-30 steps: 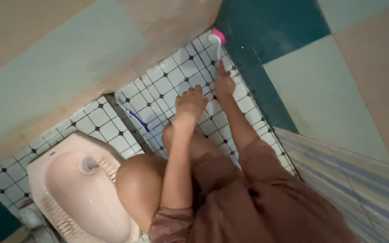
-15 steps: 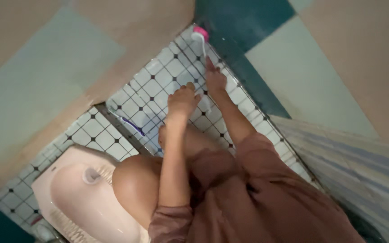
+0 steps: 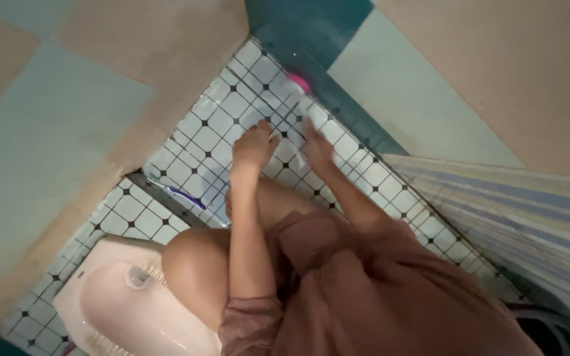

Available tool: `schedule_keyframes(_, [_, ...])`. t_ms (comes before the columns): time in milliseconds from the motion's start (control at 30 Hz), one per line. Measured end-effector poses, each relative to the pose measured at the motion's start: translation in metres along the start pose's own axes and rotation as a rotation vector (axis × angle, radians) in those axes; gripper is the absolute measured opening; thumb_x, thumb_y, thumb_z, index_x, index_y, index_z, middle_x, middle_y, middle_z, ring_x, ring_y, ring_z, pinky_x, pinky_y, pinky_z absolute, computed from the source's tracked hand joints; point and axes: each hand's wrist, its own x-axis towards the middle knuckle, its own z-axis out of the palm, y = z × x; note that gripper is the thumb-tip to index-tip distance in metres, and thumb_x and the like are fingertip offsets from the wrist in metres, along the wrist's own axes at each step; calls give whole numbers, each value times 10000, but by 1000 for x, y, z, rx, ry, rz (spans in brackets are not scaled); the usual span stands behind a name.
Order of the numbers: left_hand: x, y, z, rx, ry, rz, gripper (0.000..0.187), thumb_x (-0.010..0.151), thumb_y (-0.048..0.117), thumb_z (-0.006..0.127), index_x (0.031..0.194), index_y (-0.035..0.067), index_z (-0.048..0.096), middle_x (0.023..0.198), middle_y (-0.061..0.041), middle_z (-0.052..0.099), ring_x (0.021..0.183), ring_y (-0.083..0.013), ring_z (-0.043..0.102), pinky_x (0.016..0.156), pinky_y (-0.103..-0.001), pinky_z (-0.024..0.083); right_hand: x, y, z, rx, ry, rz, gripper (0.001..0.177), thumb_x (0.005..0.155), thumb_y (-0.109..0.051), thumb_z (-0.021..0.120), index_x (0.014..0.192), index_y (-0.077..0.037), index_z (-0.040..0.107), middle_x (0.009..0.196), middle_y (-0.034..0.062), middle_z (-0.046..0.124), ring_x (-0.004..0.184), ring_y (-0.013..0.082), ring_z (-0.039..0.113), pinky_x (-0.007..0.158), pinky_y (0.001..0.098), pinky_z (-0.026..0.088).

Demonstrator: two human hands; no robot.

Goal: The person scrubs the tiled bathroom floor using a small brush, occasionally dipping the brush into a bucket of water and pouring water onto the floor with a ladle.

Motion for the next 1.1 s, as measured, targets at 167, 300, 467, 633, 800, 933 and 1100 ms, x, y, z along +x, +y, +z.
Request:
schedule_keyframes(167, [4,16,1,-14,0,29,458,933,408,630,1276,112,564,1248,-169,659,1146,-385,631,956,-525,471,29,-5,16,-375,35,18,652,1058,-557,218,1615,-284,417,1275,202,674,1086,357,662,954,447,520])
schedule_keyframes(300, [5,4,-4,-63,-15,84,467,960,433,606,1280,94,568,1250,-179,673,1150,-395,638,955,-502,493,-75,127,-82,-708,99,-216,473,1151,-308,347,1621,-280,293,1402,171,600,1038,374,681,892,490,560])
schedule_keyframes(467, [7,-5,-3,-71,-12,65,464,979,440,598,1289,95,580,1232,-181,694,1169,-367,649,976,-484,501,-104,147,-90,-798,85,-135,691,985,-90,431,1624,-228,205,1451,205,564,640,317,693,458,409,532])
schedule_keyframes(633, [12,12,6,5,-12,80,476,956,437,621,1276,88,575,1262,-173,669,1168,-375,629,953,-500,494,42,4,26,-460,121,-421,600,1049,-170,380,1630,-300,303,1294,196,653,1105,405,653,947,456,542])
schedule_keyframes(800, [12,16,11,-8,-77,51,465,960,417,612,1285,87,567,1262,-168,670,1170,-366,633,961,-486,495,46,-5,22,-687,38,-232,659,1055,-147,443,1658,-324,244,1256,187,667,1088,384,681,910,486,562])
schedule_keyframes(933, [17,6,1,-45,-62,95,450,961,401,619,1270,76,579,1244,-177,672,1151,-370,638,951,-473,499,-75,127,-86,-338,82,-167,437,1145,-270,357,1574,-324,422,1465,141,601,1153,314,647,1020,417,495])
schedule_keyframes(1100, [25,10,-1,-33,-82,103,449,958,395,611,1267,71,582,1219,-174,694,1136,-362,654,943,-469,507,-159,179,-128,-863,251,-58,503,1119,-123,334,1595,-283,307,1524,36,611,615,316,684,491,439,558])
